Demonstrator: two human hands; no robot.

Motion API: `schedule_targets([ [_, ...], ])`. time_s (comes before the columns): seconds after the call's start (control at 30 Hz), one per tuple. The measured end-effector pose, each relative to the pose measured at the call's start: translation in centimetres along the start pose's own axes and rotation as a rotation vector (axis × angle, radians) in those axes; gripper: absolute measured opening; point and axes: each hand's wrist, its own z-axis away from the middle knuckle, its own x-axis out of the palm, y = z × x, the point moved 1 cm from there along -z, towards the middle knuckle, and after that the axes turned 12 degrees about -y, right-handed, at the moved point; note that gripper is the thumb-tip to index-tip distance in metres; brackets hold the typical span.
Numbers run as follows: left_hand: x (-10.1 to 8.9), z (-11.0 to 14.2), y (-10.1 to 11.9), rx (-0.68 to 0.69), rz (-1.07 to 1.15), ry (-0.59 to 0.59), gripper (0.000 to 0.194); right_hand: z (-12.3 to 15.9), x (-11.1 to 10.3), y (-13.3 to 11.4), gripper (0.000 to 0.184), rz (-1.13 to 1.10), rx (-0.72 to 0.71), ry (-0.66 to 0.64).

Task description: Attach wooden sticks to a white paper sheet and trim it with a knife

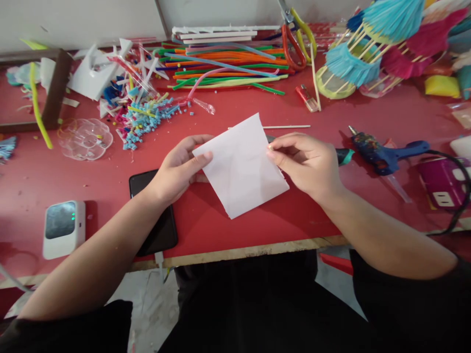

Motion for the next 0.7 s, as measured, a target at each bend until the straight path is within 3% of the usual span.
schedule_targets([
  [0.13, -0.18, -0.11, -0.02, 0.012, -0.077, 0.073, 0.039, 0.04, 0.10, -0.47, 0.009, 0.065, -0.029, -0.039],
  [0.47, -0.05, -0.05, -0.08, 0.059, -0.248, 0.048, 0.046, 0.09, 0.00, 0.08, 0.008, 0.080, -0.004, 0.016],
  [0.7, -0.23, -0.25, -0.34, 0.170, -0.144, 0.126, 0.045, 0.15, -0.14, 0.11, 0.008, 0.081, -0.029, 0.007],
])
